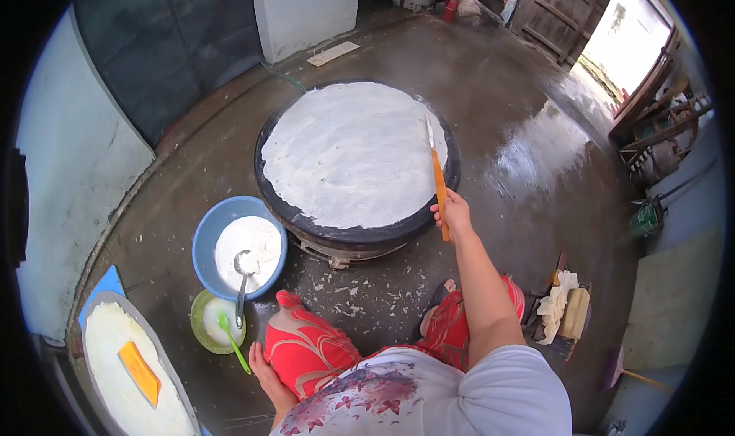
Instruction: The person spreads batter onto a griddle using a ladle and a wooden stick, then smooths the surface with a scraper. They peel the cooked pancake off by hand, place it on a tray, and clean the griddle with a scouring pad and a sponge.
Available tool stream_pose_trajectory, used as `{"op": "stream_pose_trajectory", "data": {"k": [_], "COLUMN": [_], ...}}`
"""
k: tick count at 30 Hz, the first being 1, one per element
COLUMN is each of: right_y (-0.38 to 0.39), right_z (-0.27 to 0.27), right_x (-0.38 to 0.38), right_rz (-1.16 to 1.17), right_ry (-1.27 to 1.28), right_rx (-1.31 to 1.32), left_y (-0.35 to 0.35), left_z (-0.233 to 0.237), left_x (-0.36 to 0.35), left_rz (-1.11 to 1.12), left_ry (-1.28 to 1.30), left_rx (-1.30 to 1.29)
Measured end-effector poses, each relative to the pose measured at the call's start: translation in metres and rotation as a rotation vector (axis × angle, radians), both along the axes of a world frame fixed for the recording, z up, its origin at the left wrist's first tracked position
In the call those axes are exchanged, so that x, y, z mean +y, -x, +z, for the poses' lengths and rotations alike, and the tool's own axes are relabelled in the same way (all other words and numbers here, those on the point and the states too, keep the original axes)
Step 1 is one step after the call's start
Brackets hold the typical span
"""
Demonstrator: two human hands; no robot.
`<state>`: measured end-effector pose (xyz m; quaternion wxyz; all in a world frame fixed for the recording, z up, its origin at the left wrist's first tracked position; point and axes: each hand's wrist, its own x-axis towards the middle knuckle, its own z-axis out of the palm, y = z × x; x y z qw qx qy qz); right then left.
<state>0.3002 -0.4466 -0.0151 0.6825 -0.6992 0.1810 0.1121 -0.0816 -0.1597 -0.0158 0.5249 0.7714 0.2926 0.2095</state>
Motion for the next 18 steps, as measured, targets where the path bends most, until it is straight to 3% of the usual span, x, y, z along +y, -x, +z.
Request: {"op": "stream_pose_trajectory", "data": {"k": [10, 12, 13, 14, 15, 18], "right_y": [-0.037, -0.045, -0.056, -0.076, -0.077, -0.065], "right_z": [-0.011, -0.014, -0.035, -0.073, -0.075, -0.066], "right_x": [-0.006, -0.002, -0.009, -0.021, -0.019, -0.018], "right_rz": [0.019, 0.019, 0.018, 0.089, 0.159, 0.203], "right_ry": [0.044, 0.287, 0.283, 0.699, 1.111, 1.160], "right_rx": [0.075, 0.048, 0.049, -0.219, -0.493, -0.401], "left_y": [-0.001, -0.001, -0.002, -0.003, -0.004, -0.005], "left_z": [-0.004, -0.004, -0.003, -0.002, -0.001, -0.002], "left_x": [-0.003, -0.004, -0.004, -0.004, -0.005, -0.008], "left_rz": [0.025, 0.026, 0.027, 0.027, 0.034, 0.044], "left_ry": [-0.010, -0.029, -0.043, -0.046, -0.043, -0.020], "left_rx": [0.019, 0.030, 0.041, 0.041, 0.043, 0.029]}}
